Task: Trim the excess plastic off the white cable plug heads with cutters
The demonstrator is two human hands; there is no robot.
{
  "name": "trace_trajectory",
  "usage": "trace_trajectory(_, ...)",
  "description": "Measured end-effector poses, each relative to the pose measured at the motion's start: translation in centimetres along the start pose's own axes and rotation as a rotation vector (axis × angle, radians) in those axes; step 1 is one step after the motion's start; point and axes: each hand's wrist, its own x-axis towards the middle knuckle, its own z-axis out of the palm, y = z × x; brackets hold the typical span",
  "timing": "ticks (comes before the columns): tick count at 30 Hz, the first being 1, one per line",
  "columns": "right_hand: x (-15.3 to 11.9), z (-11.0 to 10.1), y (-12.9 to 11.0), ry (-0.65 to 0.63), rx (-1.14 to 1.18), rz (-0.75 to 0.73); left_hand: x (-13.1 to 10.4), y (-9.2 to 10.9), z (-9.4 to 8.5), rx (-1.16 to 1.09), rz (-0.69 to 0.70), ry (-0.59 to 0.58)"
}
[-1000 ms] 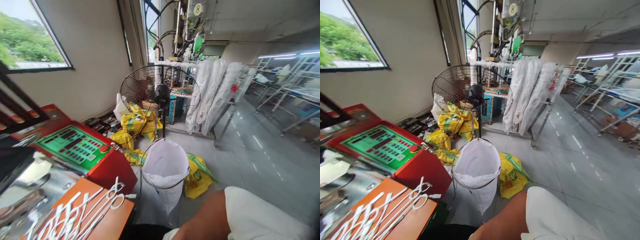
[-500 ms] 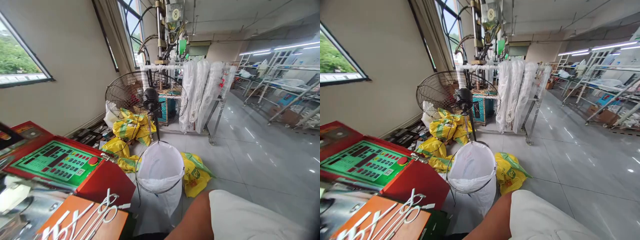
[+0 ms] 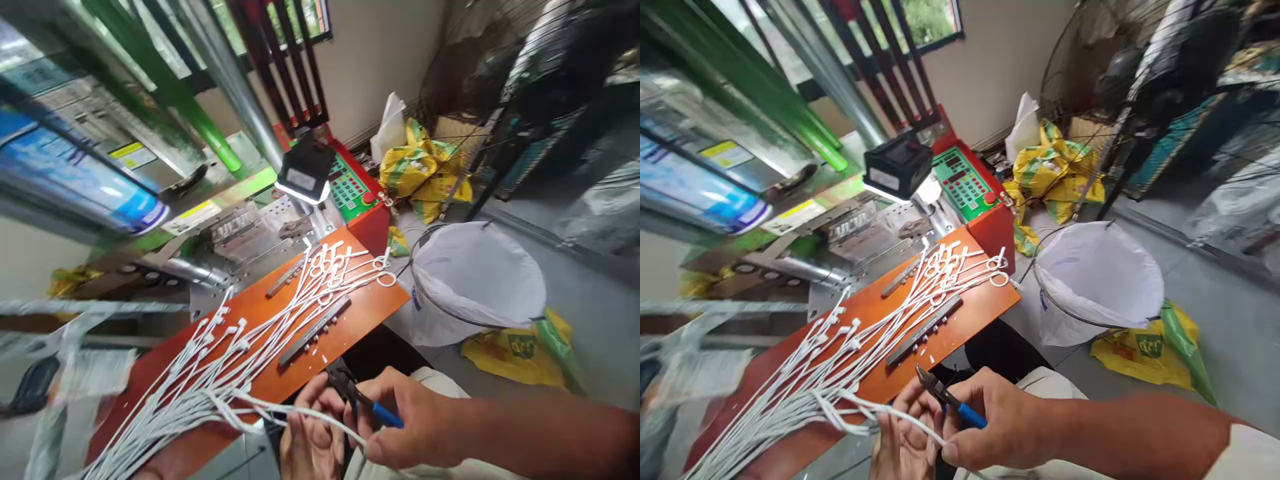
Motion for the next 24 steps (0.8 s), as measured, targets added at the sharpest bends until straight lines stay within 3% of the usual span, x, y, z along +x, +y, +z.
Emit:
trace_trajectory(1,0.0,0.1,0.2,-0.002,-0.050,-0.011,0.8,0.5,0.6,-0.239,-0.102,0.159)
trace_trajectory(2,0.3,0.2,0.5,0.014,-0.088,-0.031,1.8,1.1,1.1,-0.380,-0.140,0.239)
trace_trajectory(3,0.6,0.3,0.9,0.042,-0.120,-0.052,2.8,1.8,1.5,-0.459,-0.139,0.253)
trace_trajectory(5,1.8,0.5,1.6,0.105,-0.159,-0.099,5.0,2.9,1.9,-0.555,-0.096,0.172)
trace_trajectory(7,3.2,0.7,2.1,0.179,-0.176,-0.148,6.8,3.5,1.8,-0.579,-0.019,0.147)
trace_trajectory(11,5.6,0.6,2.2,0.250,-0.072,-0.188,8.8,3.6,1.1,-0.620,-0.028,0.106)
trace_trajectory(18,6.7,0.2,2.6,0.047,-0.024,-0.030,9.6,3.0,0.1,-0.627,-0.089,0.185)
trace_trajectory(24,5.6,-0.1,3.7,0.058,-0.018,0.021,9.7,3.1,-0.6,-0.606,-0.115,0.249)
